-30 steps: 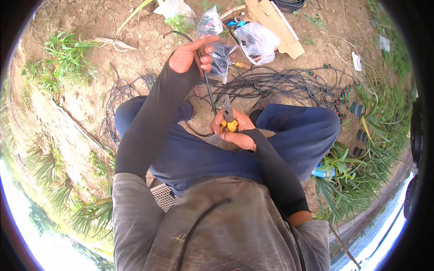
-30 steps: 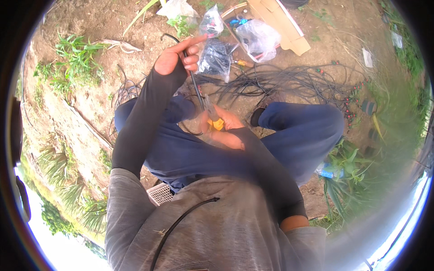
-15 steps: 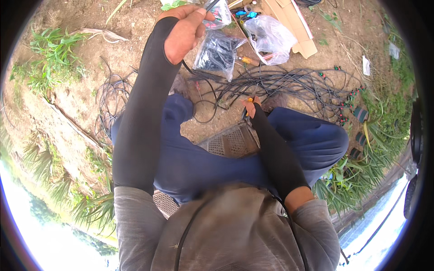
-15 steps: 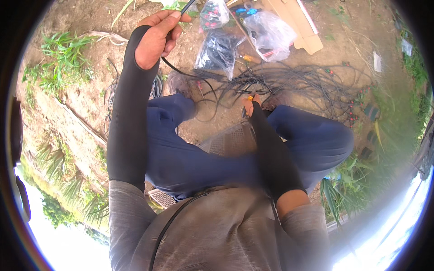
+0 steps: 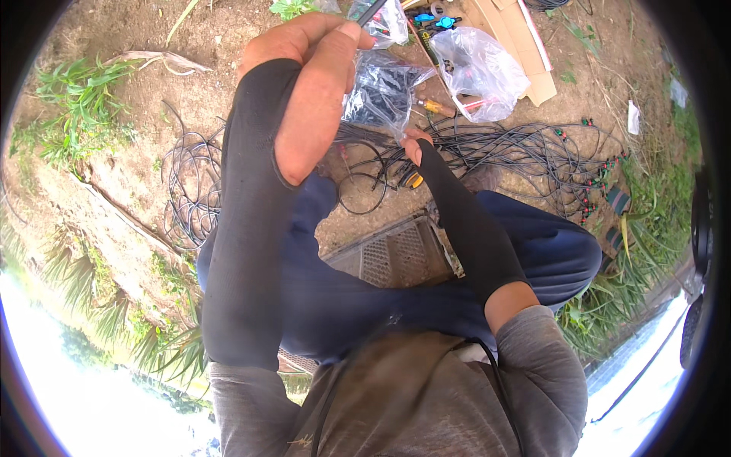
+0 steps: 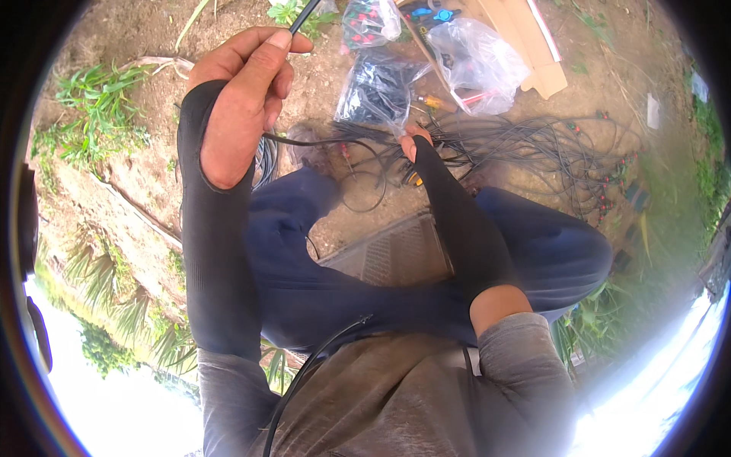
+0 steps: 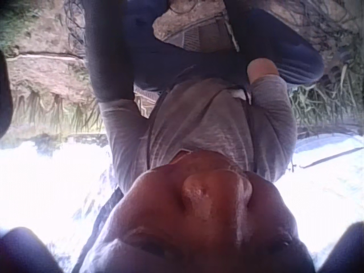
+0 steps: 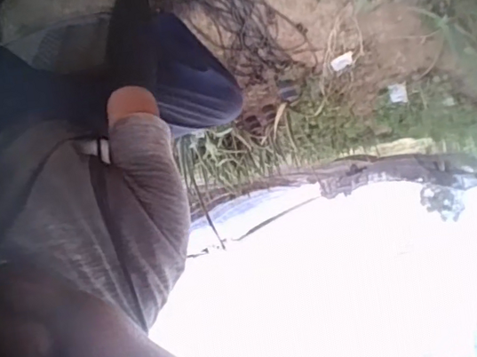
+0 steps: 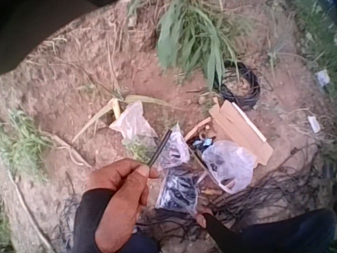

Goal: The person sits on the ground and assembles irrigation lines by stripping wire ends with pliers, inserting them into black connectors, and attaching green and red fittings. The person handles multiple wire segments and tools throughout the process.

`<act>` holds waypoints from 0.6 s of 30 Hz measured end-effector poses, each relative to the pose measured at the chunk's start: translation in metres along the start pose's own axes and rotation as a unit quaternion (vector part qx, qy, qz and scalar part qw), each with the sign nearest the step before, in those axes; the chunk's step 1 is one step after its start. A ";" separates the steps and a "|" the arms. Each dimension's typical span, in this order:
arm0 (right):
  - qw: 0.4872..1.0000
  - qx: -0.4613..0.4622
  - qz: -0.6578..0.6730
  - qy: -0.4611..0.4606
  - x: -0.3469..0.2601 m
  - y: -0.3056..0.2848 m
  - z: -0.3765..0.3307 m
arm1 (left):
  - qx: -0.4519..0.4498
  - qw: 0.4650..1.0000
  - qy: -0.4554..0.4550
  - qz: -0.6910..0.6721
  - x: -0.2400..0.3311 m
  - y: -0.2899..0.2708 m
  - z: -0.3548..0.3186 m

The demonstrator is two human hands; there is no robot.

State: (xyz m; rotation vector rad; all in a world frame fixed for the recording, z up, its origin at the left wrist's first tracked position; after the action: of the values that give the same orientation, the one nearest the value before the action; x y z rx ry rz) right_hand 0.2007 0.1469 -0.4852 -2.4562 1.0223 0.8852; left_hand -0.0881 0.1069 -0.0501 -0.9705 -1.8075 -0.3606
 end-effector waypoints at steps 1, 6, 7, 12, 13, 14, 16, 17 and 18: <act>0.993 -0.047 0.062 0.087 0.019 0.003 0.013 | -0.002 1.000 -0.012 -0.006 0.002 0.003 -0.001; 0.938 0.028 0.335 0.090 0.011 0.023 -0.003 | -0.014 0.999 0.018 -0.038 0.021 0.011 -0.010; 0.915 0.111 0.380 0.081 0.017 0.018 -0.003 | -0.035 0.998 0.000 -0.043 0.029 0.012 -0.010; 0.932 0.186 0.305 -0.053 0.028 -0.001 -0.004 | 0.018 0.998 -0.068 -0.008 0.013 0.009 -0.001; 0.931 0.237 0.264 -0.083 0.026 -0.001 -0.005 | 0.014 0.999 -0.047 -0.004 0.013 0.009 0.000; 0.924 0.289 0.222 -0.113 0.023 -0.004 -0.009 | 0.011 1.000 -0.026 -0.001 0.011 0.009 0.001; 0.956 0.244 0.140 -0.083 0.028 0.005 -0.007 | 0.006 1.000 0.000 0.006 0.008 0.008 0.000; 0.971 0.223 0.001 -0.086 0.024 0.012 -0.007 | 0.007 1.000 0.008 0.009 0.007 0.007 0.000; 0.967 0.199 -0.138 -0.087 0.021 0.018 -0.006 | 0.005 1.000 0.015 0.011 0.007 0.008 0.000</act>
State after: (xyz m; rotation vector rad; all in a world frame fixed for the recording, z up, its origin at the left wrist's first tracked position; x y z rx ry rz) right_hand 0.2014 0.1212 -0.4958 -2.0762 0.6953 0.7086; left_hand -0.0836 0.1152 -0.0454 -0.9734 -1.7690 -0.3507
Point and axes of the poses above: each hand's wrist, its own z-axis towards the middle knuckle, its own y-axis out of the palm, x = y × z, the point moved 9 cm from there along z, towards the middle knuckle, and after that the axes turned 2 degrees about -y, right-handed, at the moved point
